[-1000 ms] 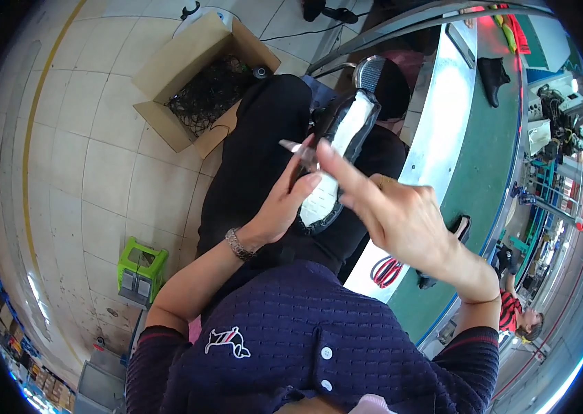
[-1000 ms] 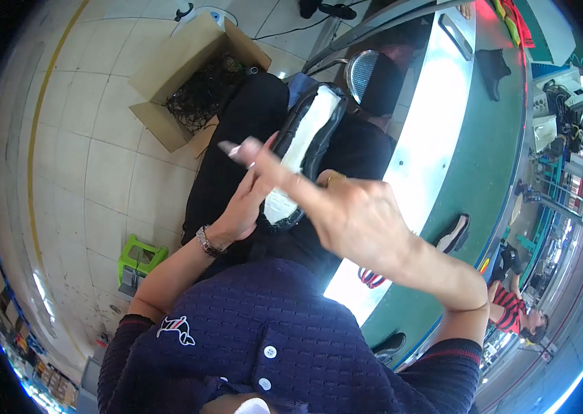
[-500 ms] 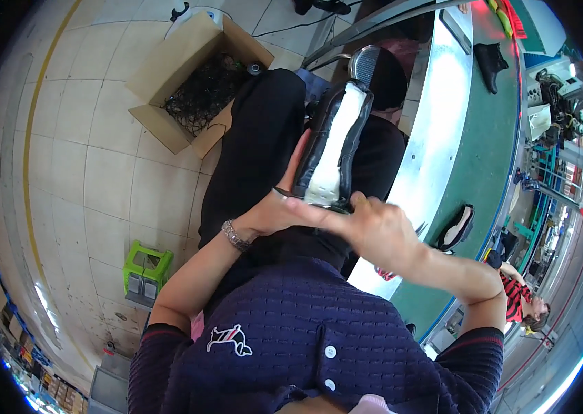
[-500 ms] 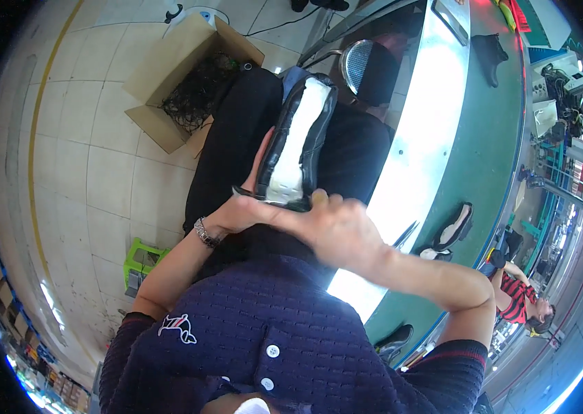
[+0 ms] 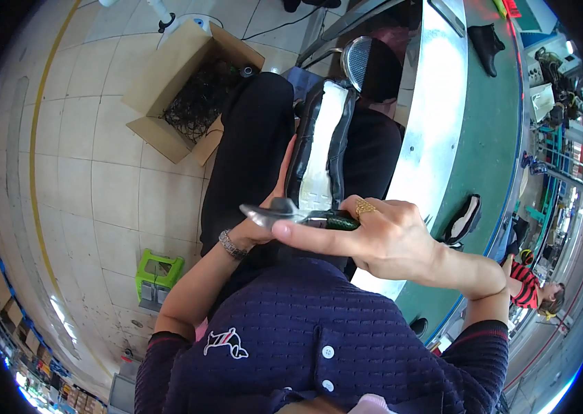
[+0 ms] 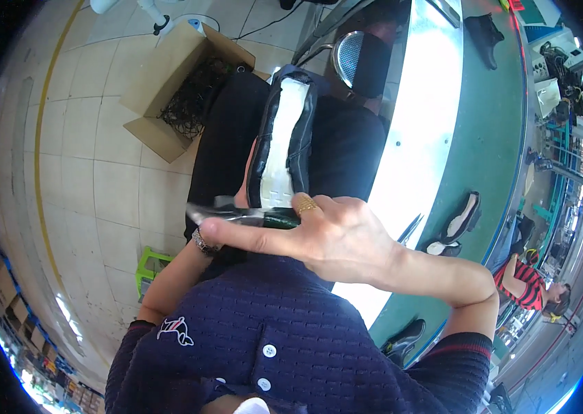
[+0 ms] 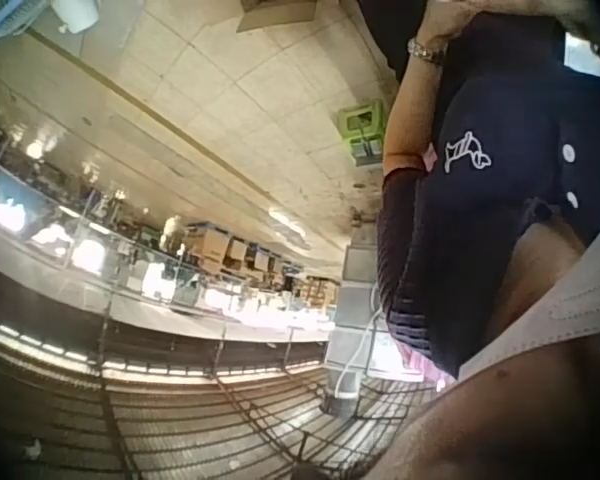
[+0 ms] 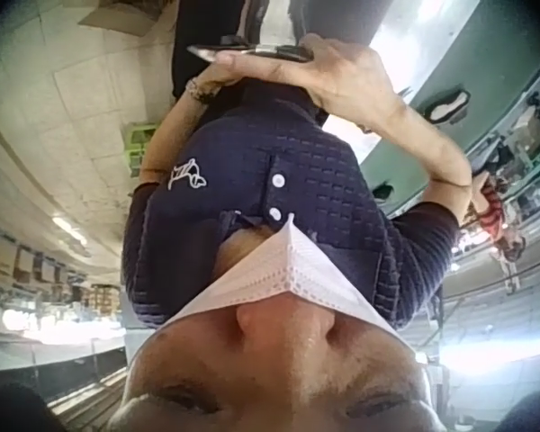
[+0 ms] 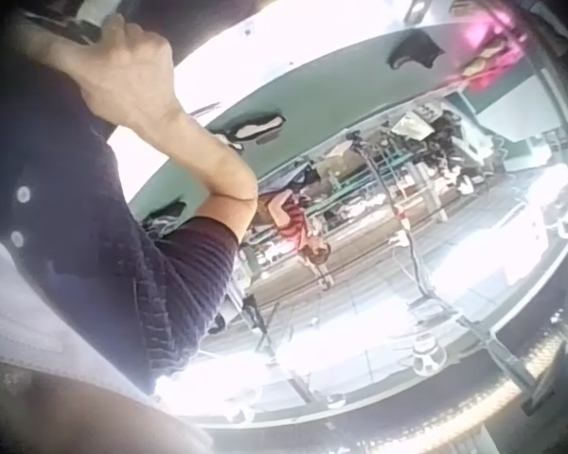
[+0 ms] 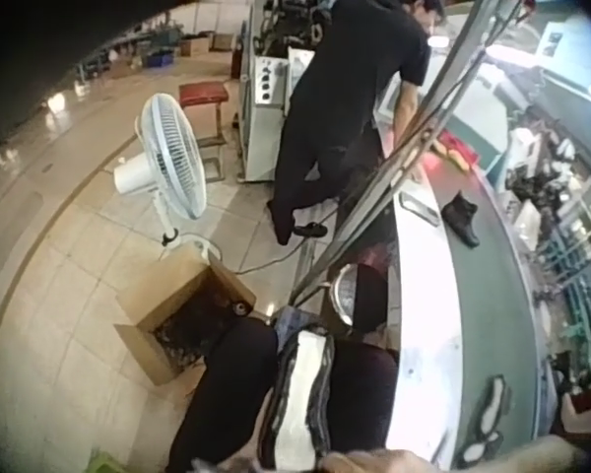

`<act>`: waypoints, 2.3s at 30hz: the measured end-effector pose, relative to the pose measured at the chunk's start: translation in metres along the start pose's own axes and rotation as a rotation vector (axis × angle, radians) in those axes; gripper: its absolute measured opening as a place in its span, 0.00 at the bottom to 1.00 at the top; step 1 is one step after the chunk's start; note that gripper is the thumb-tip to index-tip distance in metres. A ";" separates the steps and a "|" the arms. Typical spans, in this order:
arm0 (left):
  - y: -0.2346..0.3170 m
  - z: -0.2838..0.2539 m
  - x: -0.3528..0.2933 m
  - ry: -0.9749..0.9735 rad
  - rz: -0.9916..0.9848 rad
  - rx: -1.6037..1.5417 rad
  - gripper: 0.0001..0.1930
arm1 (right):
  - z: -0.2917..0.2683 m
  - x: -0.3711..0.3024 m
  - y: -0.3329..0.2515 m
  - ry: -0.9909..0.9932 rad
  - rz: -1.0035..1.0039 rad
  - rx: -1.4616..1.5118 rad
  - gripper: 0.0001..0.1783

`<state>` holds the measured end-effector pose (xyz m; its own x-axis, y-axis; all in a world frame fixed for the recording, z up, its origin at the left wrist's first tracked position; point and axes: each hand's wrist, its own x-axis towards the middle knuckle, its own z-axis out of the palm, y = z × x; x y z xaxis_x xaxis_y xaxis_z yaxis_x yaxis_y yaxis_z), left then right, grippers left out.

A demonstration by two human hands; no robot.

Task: The recorder is assembling and inspecting footwear components using hand tools at a factory workstation.

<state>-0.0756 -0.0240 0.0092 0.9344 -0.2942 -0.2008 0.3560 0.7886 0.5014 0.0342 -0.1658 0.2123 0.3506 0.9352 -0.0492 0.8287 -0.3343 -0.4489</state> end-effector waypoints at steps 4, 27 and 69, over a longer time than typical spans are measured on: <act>0.035 0.021 0.010 0.004 -0.354 0.223 0.55 | 0.014 0.005 0.034 -0.192 0.179 -0.092 0.47; 0.088 0.053 0.045 0.128 -0.291 0.295 0.60 | 0.024 -0.015 0.063 -0.098 0.531 -0.061 0.41; 0.022 0.014 0.025 -0.252 -0.136 0.740 0.71 | 0.089 -0.113 0.006 0.210 0.882 1.639 0.21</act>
<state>-0.0445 -0.0208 0.0270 0.8253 -0.5448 -0.1483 0.2992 0.1994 0.9331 -0.0392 -0.2633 0.1352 0.5356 0.5077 -0.6748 -0.7406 -0.1017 -0.6642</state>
